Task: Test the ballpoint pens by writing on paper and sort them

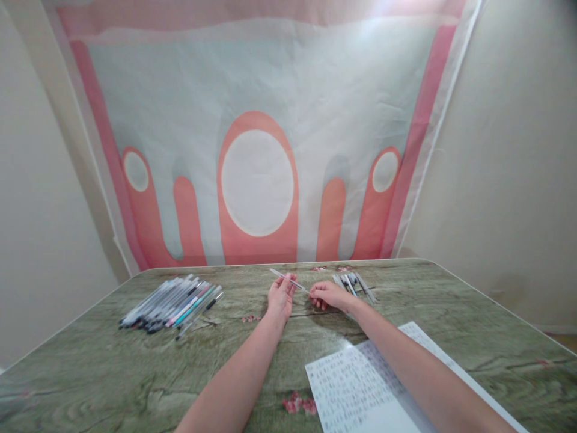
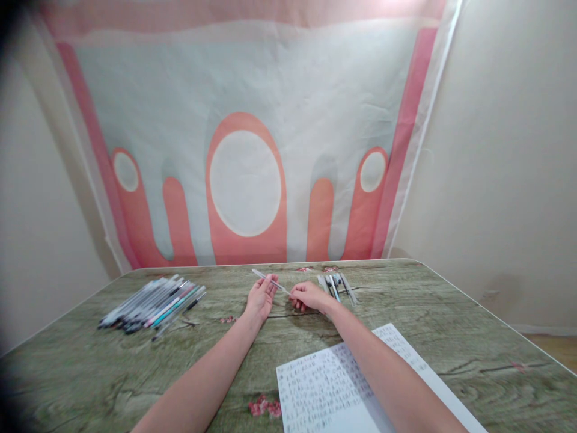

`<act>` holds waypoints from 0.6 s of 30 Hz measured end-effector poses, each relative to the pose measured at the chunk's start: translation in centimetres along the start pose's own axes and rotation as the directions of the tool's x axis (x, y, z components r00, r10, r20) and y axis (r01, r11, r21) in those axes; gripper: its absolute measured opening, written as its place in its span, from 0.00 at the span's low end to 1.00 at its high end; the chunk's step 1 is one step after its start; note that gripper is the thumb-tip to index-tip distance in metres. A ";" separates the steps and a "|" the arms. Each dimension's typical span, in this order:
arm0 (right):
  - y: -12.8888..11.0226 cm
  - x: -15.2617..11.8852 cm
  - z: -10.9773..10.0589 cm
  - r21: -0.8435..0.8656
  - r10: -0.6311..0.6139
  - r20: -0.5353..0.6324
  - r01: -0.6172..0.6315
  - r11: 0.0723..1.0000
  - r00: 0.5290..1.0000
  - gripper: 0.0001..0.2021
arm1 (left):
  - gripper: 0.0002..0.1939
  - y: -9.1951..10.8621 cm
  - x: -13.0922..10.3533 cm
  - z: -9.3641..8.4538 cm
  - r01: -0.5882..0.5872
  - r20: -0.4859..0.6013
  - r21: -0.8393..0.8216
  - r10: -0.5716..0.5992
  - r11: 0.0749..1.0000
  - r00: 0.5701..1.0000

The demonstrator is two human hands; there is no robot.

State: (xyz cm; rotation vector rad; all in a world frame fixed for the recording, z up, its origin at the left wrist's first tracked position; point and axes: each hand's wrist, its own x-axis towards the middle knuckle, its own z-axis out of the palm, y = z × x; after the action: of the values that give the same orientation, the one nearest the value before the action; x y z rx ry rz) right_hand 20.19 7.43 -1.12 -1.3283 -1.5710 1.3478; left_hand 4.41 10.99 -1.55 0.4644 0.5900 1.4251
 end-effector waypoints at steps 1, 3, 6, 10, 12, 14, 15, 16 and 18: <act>0.0 0.0 0.0 -0.004 -0.001 0.002 0.001 1.000 1.000 0.07 | 0.07 0.0 0.0 0.0 0.001 0.000 -0.002 -0.001 1.000 1.000; -0.1 -0.2 0.0 -0.012 -0.005 0.003 0.005 1.000 1.000 0.07 | 0.07 0.0 0.0 0.0 0.002 -0.007 -0.005 -0.002 1.000 1.000; -0.2 -0.3 0.0 -0.024 -0.009 -0.002 0.009 1.000 1.000 0.07 | 0.06 0.2 0.2 0.1 -0.009 -0.012 -0.015 0.008 1.000 1.000; -0.1 -0.4 -0.1 -0.019 -0.010 0.006 0.010 1.000 1.000 0.08 | 0.05 2.0 1.3 -0.4 -0.121 -0.069 -0.055 0.118 0.991 0.991; 0.0 -0.3 -0.2 -0.011 -0.002 0.014 0.003 1.000 1.000 0.07 | 0.04 3.4 2.1 -1.2 -0.213 -0.165 -0.075 0.198 0.974 0.966; 0.0 -0.3 -0.2 -0.002 0.004 0.018 -0.003 1.000 1.000 0.07 | 0.01 4.7 2.9 -2.0 -0.270 -0.261 -0.077 0.242 0.960 0.935; 0.0 -0.3 -0.3 0.003 0.003 0.019 -0.003 1.000 1.000 0.07 | 0.02 5.2 3.2 -2.4 -0.281 -0.294 -0.076 0.247 0.957 0.923; 0.0 -0.3 -0.3 0.008 0.003 0.019 -0.003 1.000 1.000 0.07 | 0.05 5.5 3.4 -2.6 -0.287 -0.318 -0.073 0.251 0.955 0.914; 0.0 -0.3 -0.3 0.021 0.000 0.011 -0.001 1.000 1.000 0.07 | 0.07 5.5 3.5 -2.8 -0.283 -0.328 -0.058 0.249 0.957 0.911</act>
State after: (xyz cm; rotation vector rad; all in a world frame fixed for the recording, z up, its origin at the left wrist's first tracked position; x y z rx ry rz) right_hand 20.56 7.24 -1.03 -1.3106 -1.5601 1.3709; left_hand -1.43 14.91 -0.66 0.2370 0.7256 1.8031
